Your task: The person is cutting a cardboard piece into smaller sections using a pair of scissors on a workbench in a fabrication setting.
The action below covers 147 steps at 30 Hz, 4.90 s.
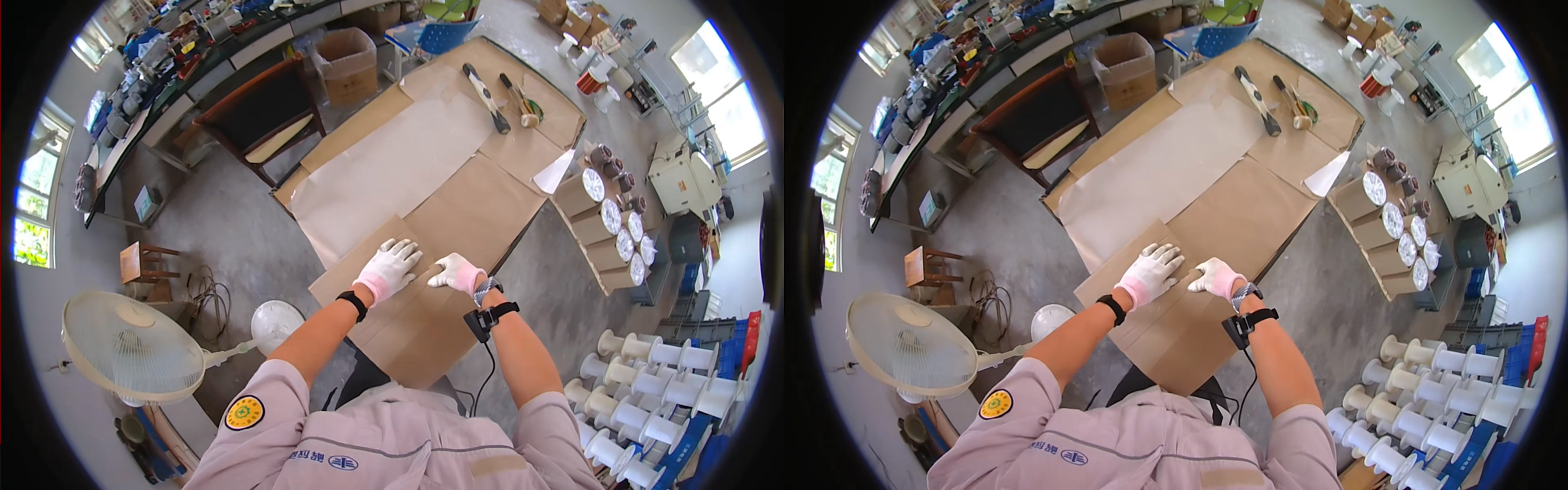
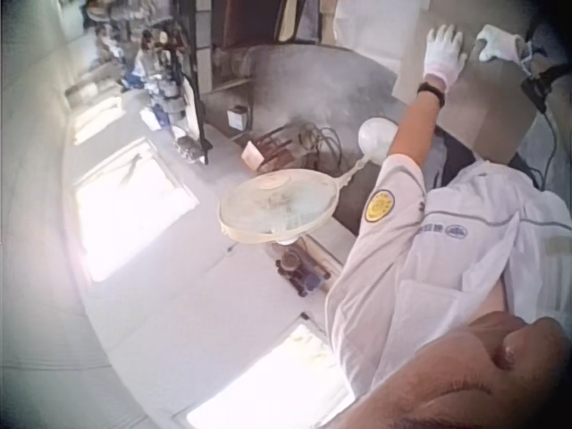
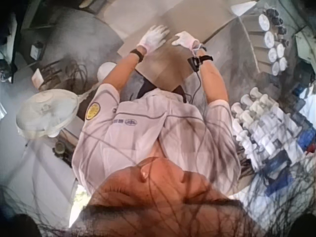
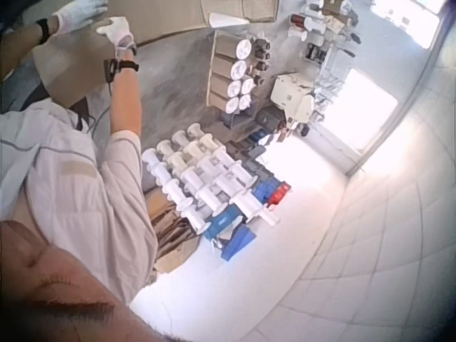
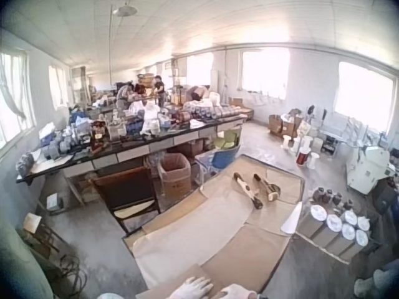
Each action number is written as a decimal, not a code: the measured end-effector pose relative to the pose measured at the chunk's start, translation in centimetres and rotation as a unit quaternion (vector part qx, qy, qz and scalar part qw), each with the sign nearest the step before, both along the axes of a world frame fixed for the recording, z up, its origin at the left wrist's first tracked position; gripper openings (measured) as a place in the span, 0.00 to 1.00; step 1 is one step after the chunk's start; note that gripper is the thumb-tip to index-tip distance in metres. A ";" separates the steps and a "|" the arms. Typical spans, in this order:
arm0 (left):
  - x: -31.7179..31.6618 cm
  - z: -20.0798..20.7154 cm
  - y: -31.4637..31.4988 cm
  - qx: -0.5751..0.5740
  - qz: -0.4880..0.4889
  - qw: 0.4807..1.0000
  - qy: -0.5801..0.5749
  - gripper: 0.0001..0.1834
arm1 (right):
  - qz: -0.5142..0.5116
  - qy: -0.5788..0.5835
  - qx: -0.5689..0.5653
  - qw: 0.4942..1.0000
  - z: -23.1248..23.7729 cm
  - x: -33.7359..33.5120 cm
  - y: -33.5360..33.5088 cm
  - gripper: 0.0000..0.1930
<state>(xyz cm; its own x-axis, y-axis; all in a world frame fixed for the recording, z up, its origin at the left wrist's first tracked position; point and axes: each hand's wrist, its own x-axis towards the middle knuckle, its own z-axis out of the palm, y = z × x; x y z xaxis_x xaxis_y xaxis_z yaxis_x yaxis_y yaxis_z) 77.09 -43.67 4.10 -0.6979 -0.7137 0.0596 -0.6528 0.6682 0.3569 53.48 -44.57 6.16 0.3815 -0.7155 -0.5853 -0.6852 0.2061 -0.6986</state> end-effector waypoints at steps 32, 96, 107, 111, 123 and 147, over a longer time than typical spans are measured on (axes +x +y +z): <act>0.0 -2.4 -1.2 0.107 -0.026 0.994 -0.010 0.33 | 0.069 -0.044 -0.085 0.993 14.4 2.0 8.7 0.11; -14.1 23.7 4.3 0.435 0.220 0.855 0.177 0.37 | -0.525 -0.536 -0.109 0.652 16.6 -44.7 -17.2 0.11; -13.2 18.8 -3.0 0.316 0.377 0.831 0.259 0.41 | -0.523 -0.481 -0.168 0.684 15.1 -44.2 -25.6 0.14; -12.2 19.3 -7.2 0.300 0.247 0.831 0.397 0.42 | -0.536 -0.466 -0.189 0.678 16.4 -42.5 -28.3 0.11; -9.9 20.2 -9.2 0.362 0.402 0.771 0.337 0.22 | -0.578 -0.469 -0.118 0.657 14.7 -41.4 -31.6 0.17; -13.6 28.1 -5.5 0.147 0.750 0.640 0.073 0.09 | -0.070 0.303 -0.309 0.899 -1.7 -36.2 -53.2 0.41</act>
<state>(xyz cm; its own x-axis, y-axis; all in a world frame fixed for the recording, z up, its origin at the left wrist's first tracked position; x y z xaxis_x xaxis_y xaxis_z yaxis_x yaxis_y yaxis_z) 63.50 -49.18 32.16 0.7849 -0.5692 -0.2449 -0.4262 -0.7827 0.4536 17.23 -97.74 4.47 0.0077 -0.9914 -0.1306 -0.9759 0.0210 -0.2172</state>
